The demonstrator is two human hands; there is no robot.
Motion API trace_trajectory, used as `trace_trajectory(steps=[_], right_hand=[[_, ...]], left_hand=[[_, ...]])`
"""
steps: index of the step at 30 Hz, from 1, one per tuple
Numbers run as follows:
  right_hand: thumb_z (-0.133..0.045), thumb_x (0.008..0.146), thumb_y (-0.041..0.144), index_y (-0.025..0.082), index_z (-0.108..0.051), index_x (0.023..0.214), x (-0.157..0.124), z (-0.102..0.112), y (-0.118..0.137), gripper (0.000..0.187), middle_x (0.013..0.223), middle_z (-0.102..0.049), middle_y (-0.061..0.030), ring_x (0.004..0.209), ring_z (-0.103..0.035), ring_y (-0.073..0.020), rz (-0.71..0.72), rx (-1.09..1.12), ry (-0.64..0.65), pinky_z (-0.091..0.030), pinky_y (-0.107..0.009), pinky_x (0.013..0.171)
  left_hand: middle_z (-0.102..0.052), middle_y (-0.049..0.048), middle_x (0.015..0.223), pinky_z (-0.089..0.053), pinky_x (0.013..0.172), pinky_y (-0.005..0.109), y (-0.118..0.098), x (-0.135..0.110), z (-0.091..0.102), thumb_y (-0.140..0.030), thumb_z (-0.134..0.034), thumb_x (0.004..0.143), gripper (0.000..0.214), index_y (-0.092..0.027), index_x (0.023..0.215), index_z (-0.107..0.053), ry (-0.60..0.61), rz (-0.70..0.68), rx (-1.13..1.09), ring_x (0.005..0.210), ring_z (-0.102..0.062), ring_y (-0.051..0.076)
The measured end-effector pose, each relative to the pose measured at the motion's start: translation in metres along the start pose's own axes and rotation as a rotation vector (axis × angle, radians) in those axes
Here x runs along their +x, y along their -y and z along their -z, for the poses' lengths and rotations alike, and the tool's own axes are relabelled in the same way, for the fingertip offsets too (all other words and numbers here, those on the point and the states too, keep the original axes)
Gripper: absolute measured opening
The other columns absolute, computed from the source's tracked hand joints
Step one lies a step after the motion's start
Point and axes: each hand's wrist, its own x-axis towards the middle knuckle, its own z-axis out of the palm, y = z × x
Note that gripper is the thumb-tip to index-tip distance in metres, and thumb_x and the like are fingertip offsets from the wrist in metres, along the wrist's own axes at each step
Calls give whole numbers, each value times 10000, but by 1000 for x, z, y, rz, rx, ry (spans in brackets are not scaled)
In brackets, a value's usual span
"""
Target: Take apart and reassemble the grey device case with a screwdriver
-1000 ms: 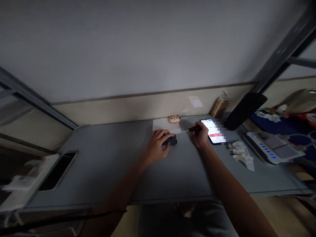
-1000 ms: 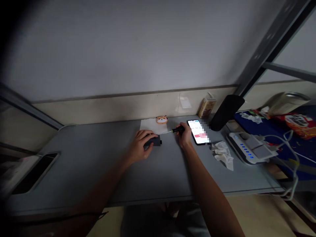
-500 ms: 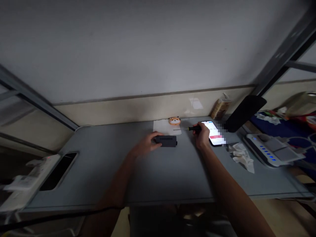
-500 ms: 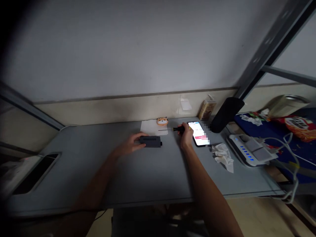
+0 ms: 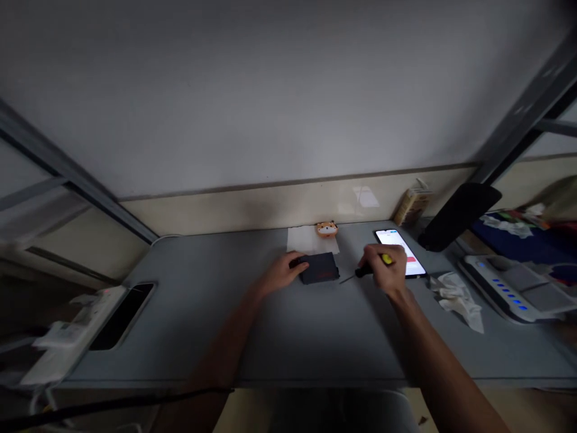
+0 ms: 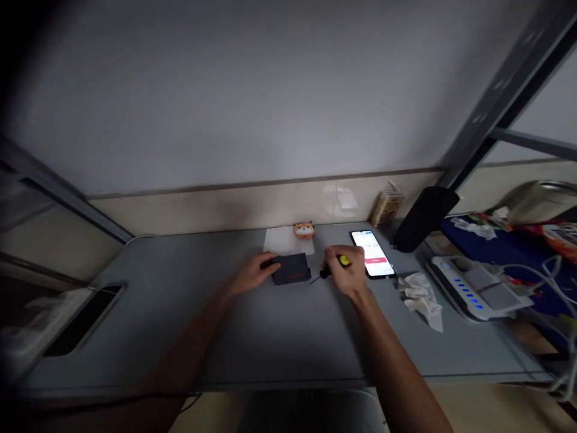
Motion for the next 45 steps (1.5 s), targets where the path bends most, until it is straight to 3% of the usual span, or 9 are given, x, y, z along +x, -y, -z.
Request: trace_trajectory(steps=[4, 9, 13, 29, 37, 45], right_hand=[[-546, 921, 369, 227, -545, 444, -6, -11, -1, 498, 428, -550, -7, 410, -487, -124, 212, -104, 161, -351, -279, 478], [-478, 960, 197, 225, -450, 512, -8, -19, -2, 450, 422, -499, 18, 386, -449, -100, 529, -242, 176, -331, -263, 463], [-455, 979, 178, 233, -397, 531, -9, -22, -1, 455, 424, -473, 26, 378, -426, -99, 613, -225, 152, -325, -262, 451], [-475, 932, 117, 233, -410, 541, -10, -23, 0, 412, 425, -470, 34, 380, -423, -98, 643, -239, 121, -348, -259, 460], [-483, 923, 106, 229, -459, 542, -11, -21, -2, 401, 432, -490, 31, 389, -457, -105, 607, -213, 113, -360, -251, 461], [-480, 915, 98, 226, -474, 525, -10, -21, 1, 410, 429, -514, 28, 385, -474, -106, 569, -222, 129, -361, -257, 464]], left_hand=[[-754, 82, 1048, -564, 892, 362, 0, 1, 0, -320, -615, 952, 218, -191, 1065, -750, 5, -22, 53, 972, -712, 229], [-733, 72, 1066, -560, 888, 342, 1, 2, -2, -305, -664, 912, 175, -192, 1006, -758, 30, 0, 58, 969, -688, 217], [-726, 63, 1055, -562, 864, 335, 0, 2, -2, -306, -658, 915, 177, -206, 1022, -758, 28, 4, 54, 946, -680, 208], [-700, 40, 1003, -579, 806, 319, -2, 0, -8, -241, -637, 920, 148, -207, 1042, -714, -15, -36, 93, 865, -674, 176], [-679, 67, 1069, -572, 966, 391, -5, -2, -15, -240, -516, 994, 196, -219, 1120, -665, -101, -234, 260, 1047, -672, 212], [-659, 71, 1083, -574, 945, 367, -6, -4, -18, -246, -487, 1019, 213, -221, 1130, -667, -207, -333, 344, 1040, -660, 204]])
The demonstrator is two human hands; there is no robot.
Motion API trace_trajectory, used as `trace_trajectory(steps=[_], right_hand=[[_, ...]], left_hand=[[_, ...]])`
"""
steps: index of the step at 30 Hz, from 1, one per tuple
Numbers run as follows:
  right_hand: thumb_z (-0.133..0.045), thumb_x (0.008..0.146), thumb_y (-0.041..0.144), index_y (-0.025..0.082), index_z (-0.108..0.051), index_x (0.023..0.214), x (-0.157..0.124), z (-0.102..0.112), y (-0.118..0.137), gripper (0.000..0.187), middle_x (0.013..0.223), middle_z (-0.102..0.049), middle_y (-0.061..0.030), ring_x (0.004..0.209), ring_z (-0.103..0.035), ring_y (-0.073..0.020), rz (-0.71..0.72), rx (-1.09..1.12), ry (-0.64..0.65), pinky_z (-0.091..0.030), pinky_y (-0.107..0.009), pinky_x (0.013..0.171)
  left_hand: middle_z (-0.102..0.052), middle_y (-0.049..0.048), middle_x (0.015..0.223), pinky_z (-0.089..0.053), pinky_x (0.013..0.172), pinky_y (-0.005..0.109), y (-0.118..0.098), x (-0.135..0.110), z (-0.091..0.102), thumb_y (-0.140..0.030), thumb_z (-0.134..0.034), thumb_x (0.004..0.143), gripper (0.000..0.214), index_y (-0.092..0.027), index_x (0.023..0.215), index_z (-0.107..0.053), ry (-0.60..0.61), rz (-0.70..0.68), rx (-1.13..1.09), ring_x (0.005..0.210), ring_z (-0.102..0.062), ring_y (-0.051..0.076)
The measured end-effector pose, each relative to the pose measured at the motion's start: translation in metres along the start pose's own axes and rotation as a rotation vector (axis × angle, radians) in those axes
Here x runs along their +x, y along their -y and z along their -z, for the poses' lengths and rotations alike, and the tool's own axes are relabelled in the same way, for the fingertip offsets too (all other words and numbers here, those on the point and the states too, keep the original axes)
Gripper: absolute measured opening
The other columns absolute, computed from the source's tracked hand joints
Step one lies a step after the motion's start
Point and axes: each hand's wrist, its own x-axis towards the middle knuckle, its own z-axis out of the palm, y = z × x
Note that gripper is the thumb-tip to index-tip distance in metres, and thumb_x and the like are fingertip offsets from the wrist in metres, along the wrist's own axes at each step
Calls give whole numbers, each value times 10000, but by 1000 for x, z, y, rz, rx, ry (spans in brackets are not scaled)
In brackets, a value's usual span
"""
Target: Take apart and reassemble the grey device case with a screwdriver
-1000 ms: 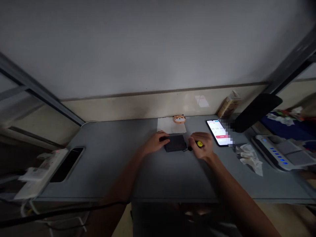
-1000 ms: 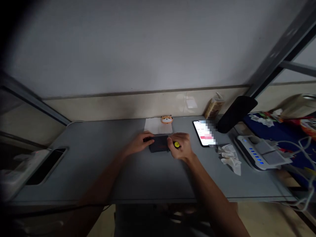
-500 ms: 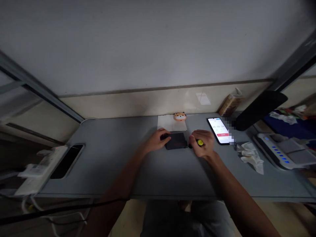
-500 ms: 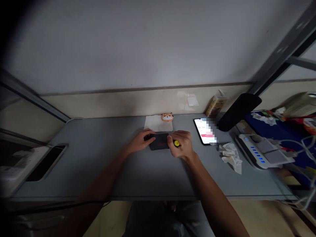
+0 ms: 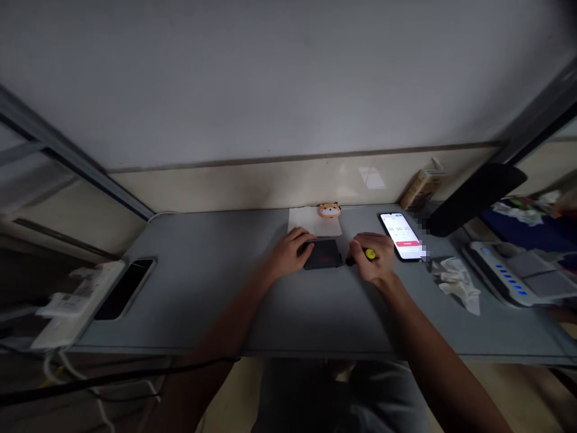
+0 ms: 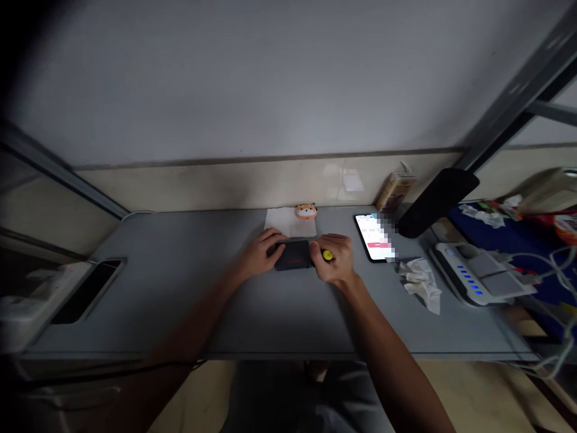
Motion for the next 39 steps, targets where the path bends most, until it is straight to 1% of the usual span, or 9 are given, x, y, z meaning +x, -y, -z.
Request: trace_trajectory(steps=[4, 9, 12, 16, 25, 28, 30, 34, 39], right_hand=[[-483, 924, 124, 228, -480, 515, -2, 0, -2, 421, 421, -528, 22, 382, -487, -113, -14, 3, -13, -371, -260, 458], [-472, 946, 154, 226, -496, 513, -5, -3, -4, 439, 425, -540, 14, 378, -493, -117, -44, 32, -25, -370, -265, 448], [-480, 940, 167, 230, -488, 512, -6, -3, -5, 433, 419, -521, 15, 376, -477, -121, -33, 21, -9, -364, -278, 447], [-475, 952, 197, 233, -488, 513, -8, -4, -5, 441, 432, -523, 4, 396, -488, -129, -61, -4, -22, -381, -286, 465], [-459, 965, 185, 234, -464, 522, -6, -5, -4, 446, 423, -506, 16, 387, -477, -116, 8, -7, -55, -383, -270, 471], [-442, 977, 211, 236, -460, 516, -7, -6, -3, 462, 421, -505, 10, 385, -482, -115, -12, -25, -37, -374, -272, 457], [-436, 976, 220, 239, -445, 514, -7, -7, -2, 462, 420, -497, 9, 381, -466, -115, 6, -34, -30, -359, -280, 447], [-462, 947, 181, 241, -437, 535, -7, -8, -1, 417, 428, -493, 16, 377, -437, -112, 70, -46, -85, -346, -286, 448], [-467, 936, 161, 244, -416, 544, -9, -10, 1, 404, 426, -461, 24, 378, -419, -117, 51, -14, -86, -329, -294, 452]], left_hand=[[-654, 72, 1068, -572, 934, 357, -2, 0, -1, -235, -482, 1018, 212, -214, 1106, -674, -6, -12, 4, 1023, -656, 198], [-658, 78, 1057, -572, 925, 380, -2, 1, -3, -228, -474, 1010, 228, -205, 1090, -686, 4, 2, -17, 1005, -654, 205], [-658, 78, 1054, -569, 928, 374, -2, 1, -3, -241, -479, 1009, 230, -211, 1085, -694, 16, 14, -16, 1004, -656, 204], [-657, 72, 1059, -562, 939, 365, -2, 0, -3, -235, -486, 1007, 228, -221, 1084, -700, 32, 40, -9, 1014, -656, 200], [-662, 81, 1048, -558, 924, 348, 0, 0, -4, -179, -486, 982, 221, -201, 1041, -698, -25, 6, -10, 1004, -660, 197], [-674, 82, 1041, -561, 921, 351, 0, 0, -4, -162, -482, 979, 224, -202, 1028, -697, -5, 18, -37, 987, -669, 196], [-686, 70, 1026, -564, 916, 347, 1, 0, -4, -155, -482, 978, 226, -213, 1022, -696, 14, 39, -51, 975, -677, 192], [-700, 61, 1003, -568, 913, 348, 2, 0, -5, -147, -484, 970, 227, -216, 1004, -697, 14, 59, -61, 970, -686, 189], [-707, 57, 1007, -571, 918, 359, 1, 0, -5, -141, -490, 959, 232, -221, 989, -705, 16, 88, -59, 967, -689, 189]])
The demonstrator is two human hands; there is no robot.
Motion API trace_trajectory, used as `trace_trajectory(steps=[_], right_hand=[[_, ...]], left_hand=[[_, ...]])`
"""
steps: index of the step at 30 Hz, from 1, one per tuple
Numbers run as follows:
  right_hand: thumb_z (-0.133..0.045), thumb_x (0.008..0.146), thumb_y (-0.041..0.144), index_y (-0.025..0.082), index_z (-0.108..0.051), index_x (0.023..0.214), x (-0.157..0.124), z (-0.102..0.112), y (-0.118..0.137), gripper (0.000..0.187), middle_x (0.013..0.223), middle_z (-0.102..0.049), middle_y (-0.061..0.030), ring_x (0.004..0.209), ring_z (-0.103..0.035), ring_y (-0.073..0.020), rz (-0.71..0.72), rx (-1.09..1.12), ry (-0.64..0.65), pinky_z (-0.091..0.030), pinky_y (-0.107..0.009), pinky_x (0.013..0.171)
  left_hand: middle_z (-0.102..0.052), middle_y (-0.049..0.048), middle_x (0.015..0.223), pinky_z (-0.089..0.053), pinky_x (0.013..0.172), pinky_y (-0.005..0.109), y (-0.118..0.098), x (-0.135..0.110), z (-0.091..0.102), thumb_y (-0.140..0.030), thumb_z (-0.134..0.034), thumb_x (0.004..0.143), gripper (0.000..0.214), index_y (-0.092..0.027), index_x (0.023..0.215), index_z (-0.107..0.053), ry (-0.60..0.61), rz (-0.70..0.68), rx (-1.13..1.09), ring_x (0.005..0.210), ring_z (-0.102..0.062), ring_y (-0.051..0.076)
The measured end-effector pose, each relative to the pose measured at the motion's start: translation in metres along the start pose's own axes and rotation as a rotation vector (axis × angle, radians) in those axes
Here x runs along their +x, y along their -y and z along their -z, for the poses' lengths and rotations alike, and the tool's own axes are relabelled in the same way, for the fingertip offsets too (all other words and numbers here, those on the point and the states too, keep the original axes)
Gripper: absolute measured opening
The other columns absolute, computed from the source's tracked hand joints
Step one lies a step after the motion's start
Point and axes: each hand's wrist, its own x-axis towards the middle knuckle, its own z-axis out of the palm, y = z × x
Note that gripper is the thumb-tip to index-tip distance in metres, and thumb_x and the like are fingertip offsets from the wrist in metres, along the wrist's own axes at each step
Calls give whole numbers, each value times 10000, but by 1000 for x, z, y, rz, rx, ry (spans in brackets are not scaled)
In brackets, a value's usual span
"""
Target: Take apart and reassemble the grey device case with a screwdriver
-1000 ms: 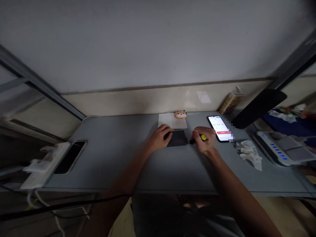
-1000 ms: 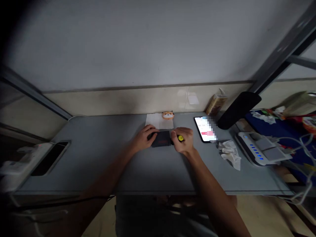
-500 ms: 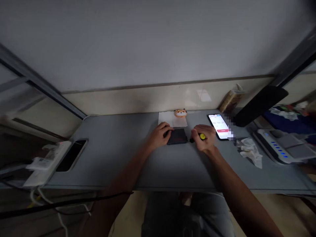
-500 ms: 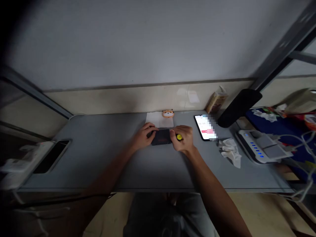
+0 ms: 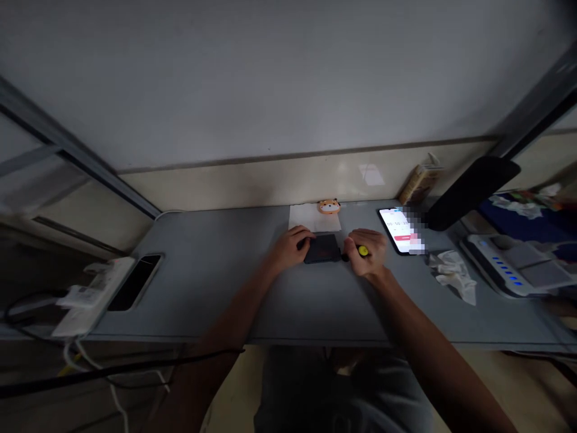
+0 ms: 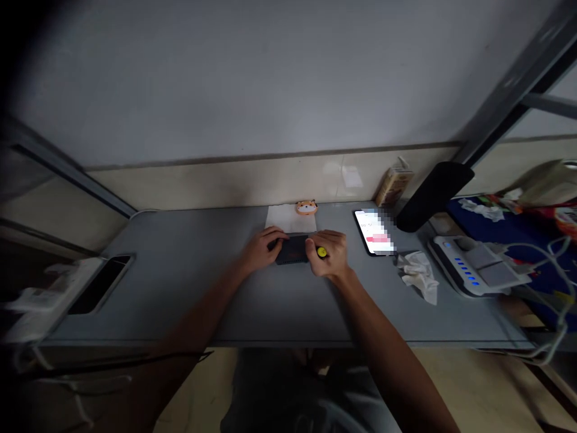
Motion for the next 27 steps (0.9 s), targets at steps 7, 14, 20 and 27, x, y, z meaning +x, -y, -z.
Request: trace_trajectory(steps=[7, 14, 20, 27], right_hand=[[-471, 931, 147, 243, -428, 548, 1, 0, -1, 397, 432, -488, 23, 384, -442, -117, 11, -17, -41, -340, -291, 453], [-478, 929, 185, 245, -419, 511, -4, 1, -5, 426, 420, -463, 19, 390, -440, -128, -101, 11, -26, -339, -302, 465], [-440, 962, 210, 241, -432, 511, -4, 1, -4, 452, 422, -474, 12, 390, -466, -125, -122, -3, -35, -348, -292, 458], [-482, 926, 179, 241, -408, 507, -3, 5, -10, 430, 436, -488, 16, 398, -473, -127, -167, 18, -38, -351, -289, 464]], left_hand=[[-710, 63, 1007, -568, 918, 343, -1, -1, 0, -134, -494, 945, 225, -216, 935, -703, -66, -5, 15, 962, -690, 180], [-736, 53, 1039, -568, 953, 360, 1, -3, 1, -158, -487, 948, 229, -224, 946, -706, -63, 41, 16, 987, -703, 178], [-748, 57, 1085, -571, 966, 374, 2, -3, 0, -157, -501, 941, 215, -225, 921, -705, -84, 42, 1, 1012, -712, 181], [-760, 57, 1078, -578, 955, 379, -2, -4, 1, -137, -499, 930, 226, -225, 902, -705, -113, 29, -3, 1003, -722, 181]])
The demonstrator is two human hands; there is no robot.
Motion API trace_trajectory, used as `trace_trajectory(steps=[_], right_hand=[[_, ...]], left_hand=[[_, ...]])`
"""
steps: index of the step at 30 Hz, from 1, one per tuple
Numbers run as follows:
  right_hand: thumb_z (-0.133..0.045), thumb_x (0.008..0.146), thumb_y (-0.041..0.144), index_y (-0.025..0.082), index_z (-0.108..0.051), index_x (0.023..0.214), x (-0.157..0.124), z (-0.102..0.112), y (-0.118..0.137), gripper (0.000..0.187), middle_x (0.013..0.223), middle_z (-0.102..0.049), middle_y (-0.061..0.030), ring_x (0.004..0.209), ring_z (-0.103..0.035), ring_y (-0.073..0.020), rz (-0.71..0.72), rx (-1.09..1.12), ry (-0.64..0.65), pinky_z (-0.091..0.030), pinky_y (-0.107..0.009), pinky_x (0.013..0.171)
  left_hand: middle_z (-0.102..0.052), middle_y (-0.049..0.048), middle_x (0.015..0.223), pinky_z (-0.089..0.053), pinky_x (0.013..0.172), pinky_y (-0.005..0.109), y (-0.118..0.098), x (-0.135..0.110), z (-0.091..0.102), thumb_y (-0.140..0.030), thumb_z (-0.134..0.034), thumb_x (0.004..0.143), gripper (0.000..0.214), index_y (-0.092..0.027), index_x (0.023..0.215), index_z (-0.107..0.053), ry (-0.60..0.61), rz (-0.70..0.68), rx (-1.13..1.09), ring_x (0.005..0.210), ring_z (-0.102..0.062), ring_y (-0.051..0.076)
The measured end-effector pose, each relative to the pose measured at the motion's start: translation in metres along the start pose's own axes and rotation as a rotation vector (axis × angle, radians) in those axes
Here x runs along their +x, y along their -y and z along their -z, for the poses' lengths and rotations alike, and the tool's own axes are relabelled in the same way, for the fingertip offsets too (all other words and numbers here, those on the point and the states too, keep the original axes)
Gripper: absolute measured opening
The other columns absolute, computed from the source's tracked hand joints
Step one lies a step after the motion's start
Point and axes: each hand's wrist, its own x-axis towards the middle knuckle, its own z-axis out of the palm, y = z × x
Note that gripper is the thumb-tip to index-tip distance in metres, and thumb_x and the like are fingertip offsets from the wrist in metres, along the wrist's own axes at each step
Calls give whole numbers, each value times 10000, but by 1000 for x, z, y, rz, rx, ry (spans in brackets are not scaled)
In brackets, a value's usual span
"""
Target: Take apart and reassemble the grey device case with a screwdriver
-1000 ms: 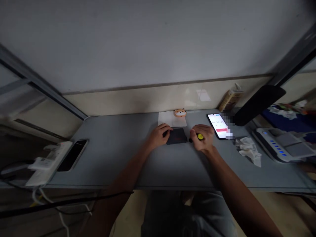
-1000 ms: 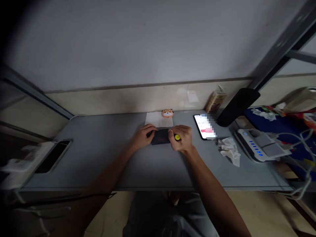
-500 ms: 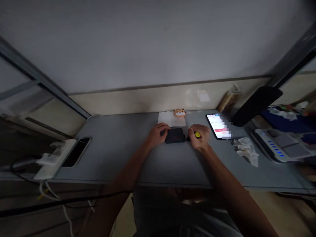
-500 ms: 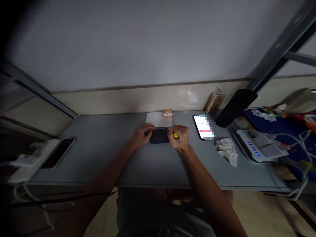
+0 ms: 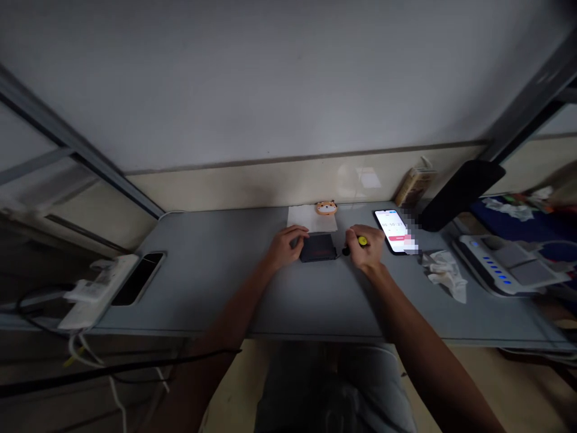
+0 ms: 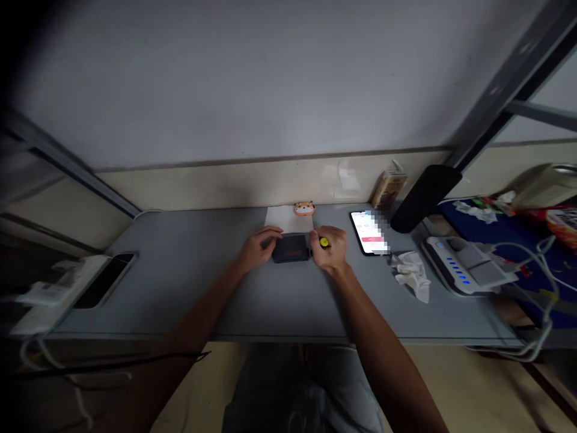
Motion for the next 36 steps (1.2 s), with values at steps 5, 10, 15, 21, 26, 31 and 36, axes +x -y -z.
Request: trace_trajectory(steps=[5, 10, 15, 21, 26, 31, 36], right_hand=[[-477, 921, 170, 238, -404, 494, -2, 0, 0, 439, 424, -473, 18, 390, -465, -122, 7, -20, -19, -359, -277, 457], [-474, 920, 153, 230, -417, 487, -3, -1, 3, 444, 425, -477, 20, 394, -466, -117, -32, 19, -38, -343, -273, 457], [-473, 921, 175, 224, -429, 465, -2, -2, 3, 461, 414, -478, 25, 386, -457, -107, -56, 38, -62, -334, -265, 455], [-478, 918, 190, 227, -444, 461, -2, -3, 4, 460, 413, -463, 28, 382, -438, -110, -76, 102, -93, -312, -277, 451], [-494, 922, 219, 228, -448, 460, -1, -1, 2, 465, 426, -498, 11, 400, -469, -115, -80, 32, -34, -340, -281, 473], [-480, 935, 217, 228, -437, 464, -1, -1, 3, 472, 419, -485, 16, 394, -461, -112, -65, 41, -40, -336, -277, 467], [-450, 938, 188, 231, -431, 460, 0, -3, 6, 480, 410, -472, 16, 385, -456, -108, -12, 12, -24, -339, -271, 457]], left_hand=[[-762, 69, 1096, -574, 943, 394, -9, -1, -1, -135, -516, 924, 210, -223, 903, -705, 15, -78, 13, 1006, -722, 194], [-762, 78, 1095, -558, 948, 405, -20, -2, -5, -136, -534, 925, 193, -217, 918, -709, 45, -153, -6, 1016, -720, 204], [-757, 75, 1108, -561, 943, 413, -22, -1, -9, -99, -566, 865, 203, -210, 941, -719, 78, -218, -5, 1033, -712, 215], [-752, 70, 1104, -562, 945, 418, -20, 0, -9, -96, -583, 852, 197, -211, 936, -717, 103, -209, 10, 1032, -708, 218], [-747, 75, 1102, -555, 936, 414, -20, 0, -10, -96, -575, 869, 188, -207, 940, -708, 106, -219, 17, 1036, -705, 219], [-744, 78, 1101, -547, 934, 411, -21, 1, -9, -89, -570, 871, 187, -202, 942, -702, 110, -240, 33, 1040, -705, 221], [-744, 75, 1102, -549, 943, 412, -22, 0, -8, -78, -581, 856, 202, -206, 949, -707, 117, -226, 41, 1045, -702, 221]])
